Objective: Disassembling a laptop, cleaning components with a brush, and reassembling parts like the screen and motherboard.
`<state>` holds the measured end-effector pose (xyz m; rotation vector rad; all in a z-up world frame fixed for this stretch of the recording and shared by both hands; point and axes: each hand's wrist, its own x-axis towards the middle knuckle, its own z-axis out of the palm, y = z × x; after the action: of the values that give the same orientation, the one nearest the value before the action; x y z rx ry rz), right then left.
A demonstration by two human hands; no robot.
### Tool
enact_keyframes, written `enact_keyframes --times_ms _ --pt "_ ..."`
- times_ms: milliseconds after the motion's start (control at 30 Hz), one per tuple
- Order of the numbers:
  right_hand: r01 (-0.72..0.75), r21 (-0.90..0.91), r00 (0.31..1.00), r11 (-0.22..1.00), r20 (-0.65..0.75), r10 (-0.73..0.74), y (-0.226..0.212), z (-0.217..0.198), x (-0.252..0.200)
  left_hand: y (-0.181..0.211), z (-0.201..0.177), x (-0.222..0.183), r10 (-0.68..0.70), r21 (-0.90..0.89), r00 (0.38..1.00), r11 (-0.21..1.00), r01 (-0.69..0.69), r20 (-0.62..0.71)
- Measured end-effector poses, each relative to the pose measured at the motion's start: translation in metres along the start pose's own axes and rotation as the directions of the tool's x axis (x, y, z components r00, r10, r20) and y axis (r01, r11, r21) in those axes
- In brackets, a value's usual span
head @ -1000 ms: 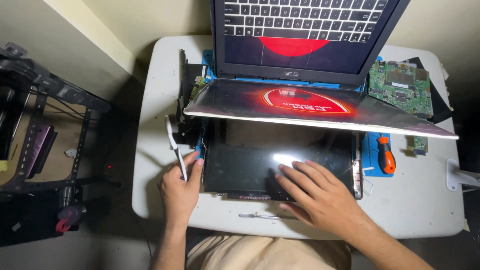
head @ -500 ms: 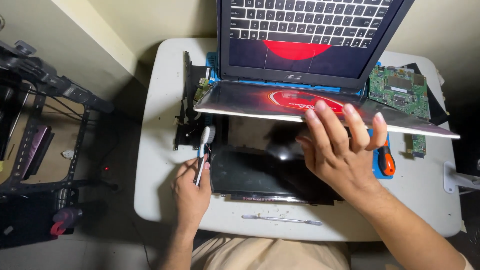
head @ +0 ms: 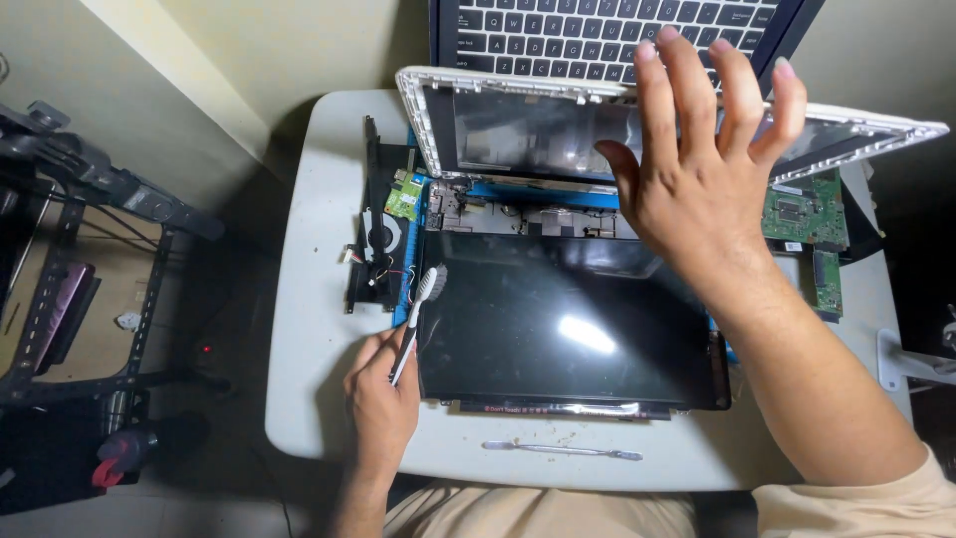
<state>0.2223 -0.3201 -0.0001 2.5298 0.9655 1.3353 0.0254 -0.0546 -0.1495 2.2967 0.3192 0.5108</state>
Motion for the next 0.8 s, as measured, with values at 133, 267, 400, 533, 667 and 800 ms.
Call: enact_keyframes --times_ms 133,267,400,533,667,800 --pt "-0.021 0.055 0.999 0.998 0.033 0.019 0.009 0.006 0.016 0.000 0.001 -0.001 0.046 0.009 0.999 0.999 -0.046 -0.022" --pt "-0.067 0.100 0.986 0.993 0.160 0.050 0.021 0.026 0.027 -0.004 0.003 -0.001 0.021 0.006 1.000 1.000 -0.021 -0.024" --pt "-0.087 0.108 0.977 0.990 0.205 0.063 0.033 0.051 0.034 -0.007 0.003 -0.003 -0.044 0.015 0.999 0.999 0.044 0.013" --pt "-0.040 -0.016 0.988 0.999 0.150 0.042 0.045 0.081 0.035 -0.009 0.005 -0.003 -0.049 0.039 0.999 0.998 0.048 0.006" --pt "-0.034 -0.041 0.982 0.999 0.184 0.041 0.049 0.100 0.040 -0.015 0.008 -0.005 -0.019 0.064 1.000 0.998 0.020 -0.014" --pt "-0.022 -0.009 0.990 1.000 0.142 0.023 0.048 0.094 0.041 -0.013 0.007 -0.004 -0.034 0.052 0.999 0.998 0.035 -0.009"
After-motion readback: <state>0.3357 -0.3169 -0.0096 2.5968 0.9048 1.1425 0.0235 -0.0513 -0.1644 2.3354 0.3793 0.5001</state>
